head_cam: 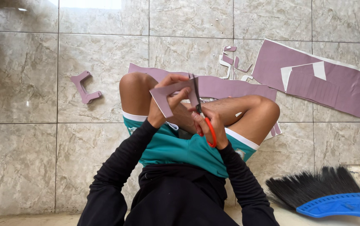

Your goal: The person sits on the tiled floor and cuts shapes out of mauve paper sheets using red-handled scissors. They hold each sheet against their raised knees, trim along the edges, and drop the cut-off scraps onto the floor beside them as finished cutout pieces accumulate.

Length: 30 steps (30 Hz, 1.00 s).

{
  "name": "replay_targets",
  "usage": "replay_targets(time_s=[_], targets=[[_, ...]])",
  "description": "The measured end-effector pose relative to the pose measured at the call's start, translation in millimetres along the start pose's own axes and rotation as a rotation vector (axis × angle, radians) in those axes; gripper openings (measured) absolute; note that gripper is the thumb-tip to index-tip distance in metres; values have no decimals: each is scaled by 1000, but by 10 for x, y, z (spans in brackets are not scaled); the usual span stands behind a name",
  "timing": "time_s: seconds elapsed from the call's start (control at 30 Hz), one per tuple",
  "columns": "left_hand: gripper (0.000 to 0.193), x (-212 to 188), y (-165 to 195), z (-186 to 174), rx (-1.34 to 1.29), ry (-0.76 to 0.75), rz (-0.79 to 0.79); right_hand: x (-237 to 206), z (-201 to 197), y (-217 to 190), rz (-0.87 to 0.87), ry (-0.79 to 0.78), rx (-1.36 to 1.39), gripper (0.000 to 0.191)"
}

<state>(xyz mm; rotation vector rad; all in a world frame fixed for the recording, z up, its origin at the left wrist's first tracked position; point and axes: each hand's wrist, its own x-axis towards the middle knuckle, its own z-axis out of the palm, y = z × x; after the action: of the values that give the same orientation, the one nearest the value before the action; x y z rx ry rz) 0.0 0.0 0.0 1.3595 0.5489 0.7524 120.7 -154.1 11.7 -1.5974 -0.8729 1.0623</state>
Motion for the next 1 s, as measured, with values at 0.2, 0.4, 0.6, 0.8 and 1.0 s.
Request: replay_targets(time_s=[0.2,0.4,0.6,0.8,1.0], targets=[[25,-139,-32,119,-222,-35,-72,27,-82,271,-96,-98,125,40],[24,-217,-118,250,-212,74,-69,20,-46,271,9,-46,229,37],[30,-291,-141,394,-411,157,-221,8,54,286,15,59,318,33],[32,-218,5,462,-576,172,-202,42,174,150,0,154,377,30],[33,16,147,240,-584,118,-326,54,172,35,34,177,369,33]])
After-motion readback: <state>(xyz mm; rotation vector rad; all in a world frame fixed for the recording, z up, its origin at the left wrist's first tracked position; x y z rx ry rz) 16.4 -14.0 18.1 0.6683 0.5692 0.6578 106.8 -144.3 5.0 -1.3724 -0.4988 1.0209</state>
